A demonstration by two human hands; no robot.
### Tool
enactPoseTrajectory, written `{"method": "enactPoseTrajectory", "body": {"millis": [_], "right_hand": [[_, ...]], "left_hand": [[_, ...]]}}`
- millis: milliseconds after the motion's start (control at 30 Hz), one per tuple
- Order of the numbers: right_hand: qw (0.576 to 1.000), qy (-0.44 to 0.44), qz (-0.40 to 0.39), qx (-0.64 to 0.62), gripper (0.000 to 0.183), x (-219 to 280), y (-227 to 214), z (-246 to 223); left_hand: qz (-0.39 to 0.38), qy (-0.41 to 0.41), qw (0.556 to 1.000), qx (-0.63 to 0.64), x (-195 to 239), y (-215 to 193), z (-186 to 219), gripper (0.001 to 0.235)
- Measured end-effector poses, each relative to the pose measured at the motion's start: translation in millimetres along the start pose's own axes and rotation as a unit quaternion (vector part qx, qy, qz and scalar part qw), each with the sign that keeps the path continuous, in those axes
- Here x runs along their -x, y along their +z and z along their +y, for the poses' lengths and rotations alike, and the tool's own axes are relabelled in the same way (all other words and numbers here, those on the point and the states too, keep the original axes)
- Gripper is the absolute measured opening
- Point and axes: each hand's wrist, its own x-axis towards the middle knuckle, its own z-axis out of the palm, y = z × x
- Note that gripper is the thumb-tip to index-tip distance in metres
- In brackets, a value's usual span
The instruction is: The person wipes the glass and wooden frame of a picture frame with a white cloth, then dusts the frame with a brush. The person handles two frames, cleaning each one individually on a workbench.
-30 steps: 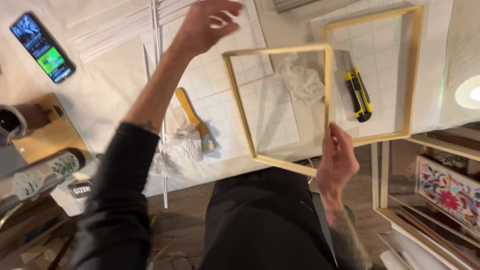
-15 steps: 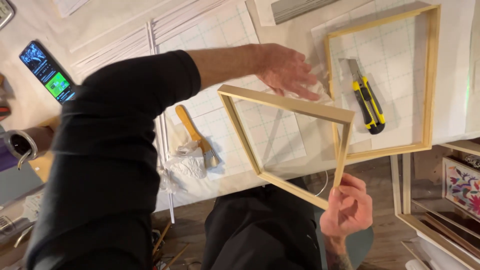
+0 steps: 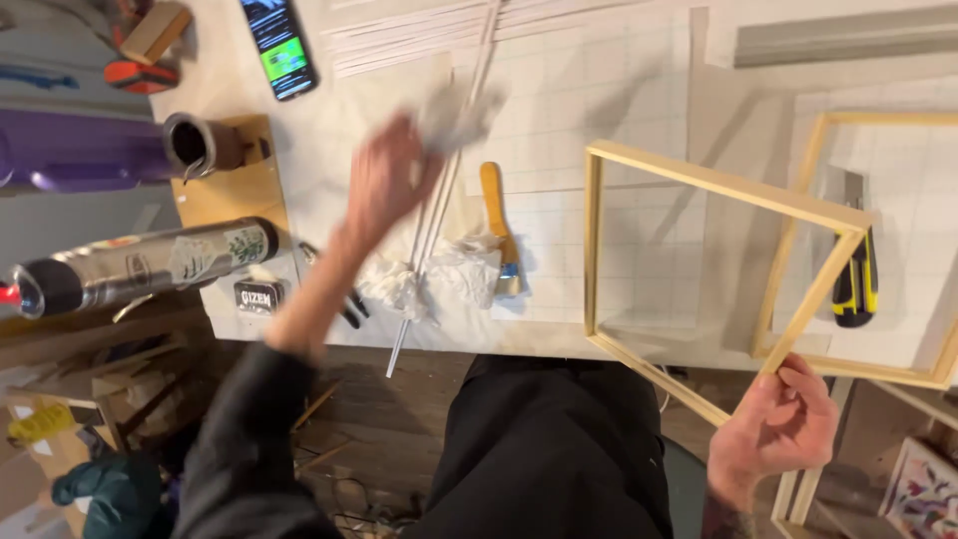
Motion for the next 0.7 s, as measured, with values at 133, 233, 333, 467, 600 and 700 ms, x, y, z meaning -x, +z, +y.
{"method": "enactPoseTrajectory", "body": {"millis": [133,233,333,467,600,700], "right_hand": [[0.999,-0.029,-0.033,0.029,0.017,-11,11,-12],[0.998,-0.025,-0.036,0.046,0.013,-21,27,-31],[0.997,-0.028,-0.049,0.042,0.01,-17,20,-15],[0.993,-0.066,-0.047,0.088,0.011,-26,37,-39],[0.995,-0.021,-0.019,0.097,0.014,-27,22,-11],[0.996,-0.016,-0.019,0.088,0.013,-27,15,4]], "left_hand": [[-0.028,-0.158,0.985,-0.07,159,53,48,0.018],[-0.067,-0.202,0.973,-0.094,142,48,104,0.034],[0.015,-0.242,0.97,-0.007,135,38,120,0.055],[0.009,-0.241,0.97,0.023,169,57,91,0.043],[-0.024,-0.352,0.932,-0.082,188,35,15,0.03],[-0.015,-0.393,0.908,-0.144,192,16,-13,0.033]]}}
